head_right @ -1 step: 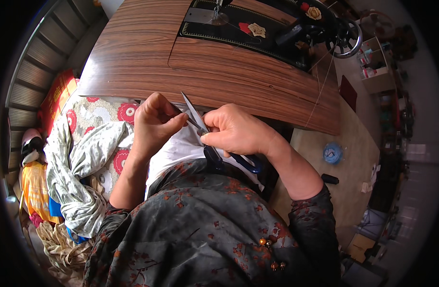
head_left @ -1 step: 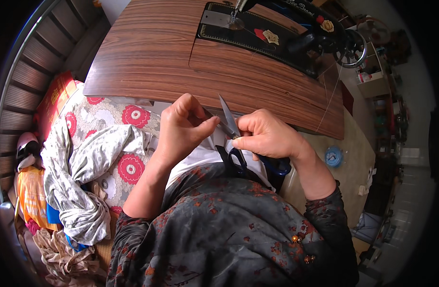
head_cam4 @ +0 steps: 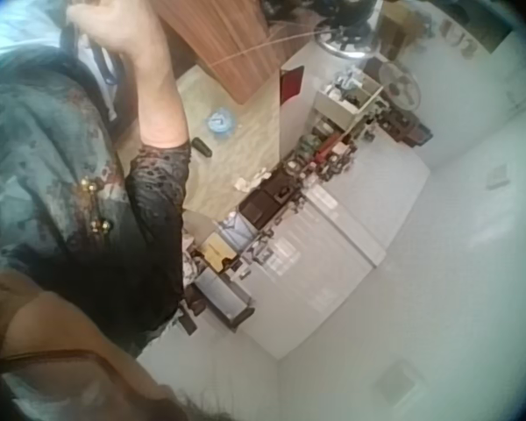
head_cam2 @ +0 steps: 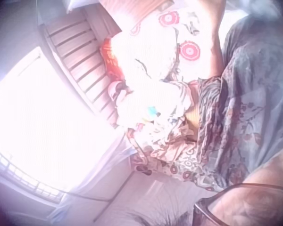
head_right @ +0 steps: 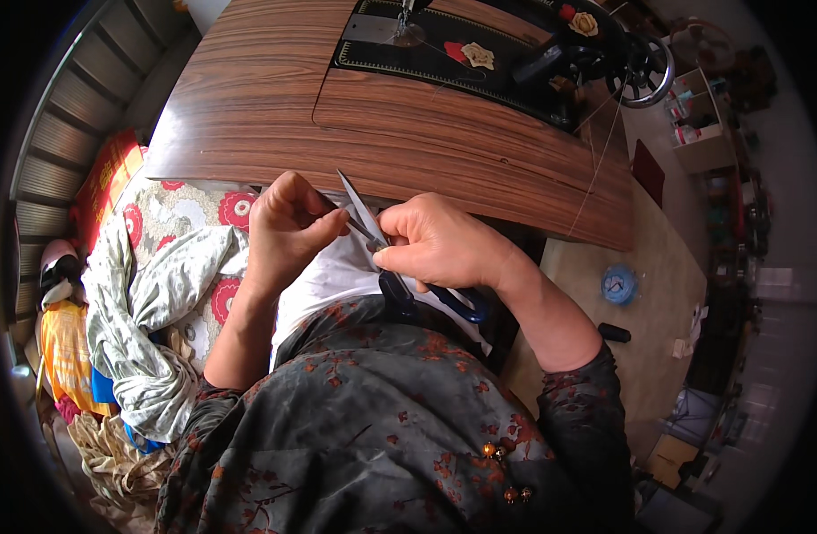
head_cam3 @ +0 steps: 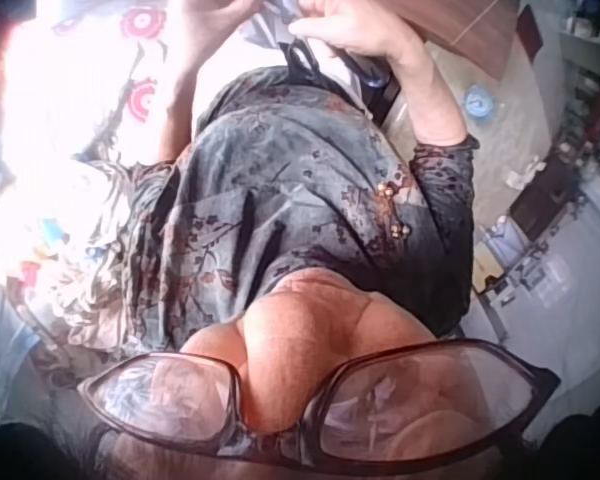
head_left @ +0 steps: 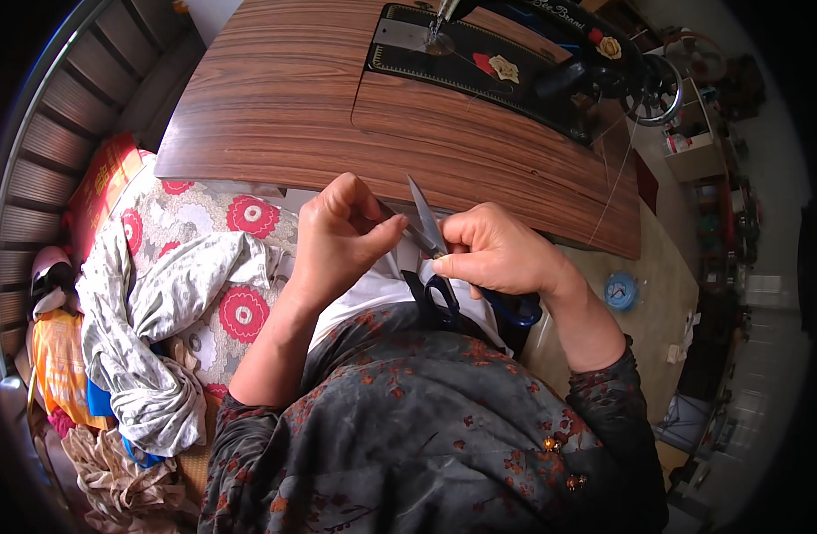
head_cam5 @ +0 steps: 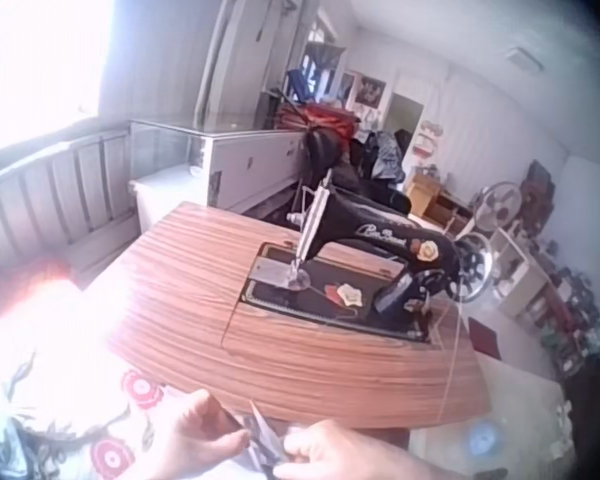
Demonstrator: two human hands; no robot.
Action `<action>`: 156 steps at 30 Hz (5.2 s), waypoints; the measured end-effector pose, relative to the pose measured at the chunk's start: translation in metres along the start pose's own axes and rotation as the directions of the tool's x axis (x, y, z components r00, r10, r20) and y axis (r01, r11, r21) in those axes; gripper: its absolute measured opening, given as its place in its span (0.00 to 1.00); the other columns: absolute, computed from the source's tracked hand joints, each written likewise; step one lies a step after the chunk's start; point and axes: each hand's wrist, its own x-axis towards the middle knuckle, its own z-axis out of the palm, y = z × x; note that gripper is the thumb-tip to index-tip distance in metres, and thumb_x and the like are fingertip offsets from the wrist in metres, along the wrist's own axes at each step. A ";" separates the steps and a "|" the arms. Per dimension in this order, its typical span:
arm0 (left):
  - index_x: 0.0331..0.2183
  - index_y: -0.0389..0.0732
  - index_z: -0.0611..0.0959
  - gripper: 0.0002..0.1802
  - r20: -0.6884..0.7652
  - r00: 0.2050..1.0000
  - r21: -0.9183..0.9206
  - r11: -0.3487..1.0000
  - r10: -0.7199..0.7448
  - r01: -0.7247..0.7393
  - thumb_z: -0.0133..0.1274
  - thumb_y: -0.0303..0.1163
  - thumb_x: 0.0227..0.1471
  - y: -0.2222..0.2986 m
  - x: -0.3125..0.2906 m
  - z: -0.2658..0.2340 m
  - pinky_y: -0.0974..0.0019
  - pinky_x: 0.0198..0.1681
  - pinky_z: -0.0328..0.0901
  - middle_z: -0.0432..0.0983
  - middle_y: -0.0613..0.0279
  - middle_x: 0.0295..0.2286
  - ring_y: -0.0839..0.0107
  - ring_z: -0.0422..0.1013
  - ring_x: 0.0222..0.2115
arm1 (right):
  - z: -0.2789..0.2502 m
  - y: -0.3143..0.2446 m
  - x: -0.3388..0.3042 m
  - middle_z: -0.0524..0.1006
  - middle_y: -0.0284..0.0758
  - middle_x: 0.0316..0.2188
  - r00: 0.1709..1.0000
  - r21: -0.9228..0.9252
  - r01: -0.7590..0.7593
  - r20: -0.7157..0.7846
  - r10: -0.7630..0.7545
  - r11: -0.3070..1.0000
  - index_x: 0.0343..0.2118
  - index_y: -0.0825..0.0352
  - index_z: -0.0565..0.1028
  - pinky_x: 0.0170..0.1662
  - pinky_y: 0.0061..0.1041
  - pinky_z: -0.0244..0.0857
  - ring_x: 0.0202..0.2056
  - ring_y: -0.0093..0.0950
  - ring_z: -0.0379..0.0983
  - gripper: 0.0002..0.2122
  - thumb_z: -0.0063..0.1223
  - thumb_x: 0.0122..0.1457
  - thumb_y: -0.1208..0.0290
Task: The person prepares a sewing machine by inserting a bobbin, winding and placing a spool of thread, threading the needle, and trimming excess thread with scissors. They then pick up a piece of patterned fabric and position it under the presser foot.
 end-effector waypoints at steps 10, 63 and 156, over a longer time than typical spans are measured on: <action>0.35 0.34 0.75 0.08 -0.013 0.962 -0.293 0.921 -0.273 0.257 0.50 0.29 0.54 -0.005 0.002 -0.006 0.76 0.18 0.66 0.75 0.60 0.20 0.75 0.72 0.17 | -0.001 -0.002 -0.002 0.72 0.27 0.17 0.996 0.128 -0.075 -0.035 0.080 0.989 0.25 0.73 0.74 0.18 0.15 0.60 0.16 0.14 0.66 0.07 0.51 0.51 0.73; 0.14 0.43 0.71 0.15 0.479 0.858 0.667 0.559 0.186 -0.494 0.57 0.37 0.42 -0.047 -0.061 -0.012 0.60 0.15 0.63 0.67 0.60 0.14 0.61 0.68 0.14 | -0.039 0.554 -0.254 0.77 0.45 0.29 -0.106 0.254 -0.883 -0.927 0.359 0.394 0.32 0.69 0.75 0.37 0.35 0.66 0.33 0.41 0.74 0.14 0.54 0.51 0.62; 0.26 0.43 0.77 0.09 -0.101 0.991 0.145 0.987 0.086 -0.071 0.43 0.27 0.54 -0.027 0.250 0.036 0.78 0.17 0.50 0.61 0.75 0.14 0.85 0.54 0.14 | -0.140 0.064 0.144 0.74 0.39 0.19 0.253 -0.640 -0.036 -0.749 -0.613 0.768 0.25 0.61 0.72 0.25 0.37 0.65 0.24 0.41 0.72 0.07 0.49 0.56 0.65</action>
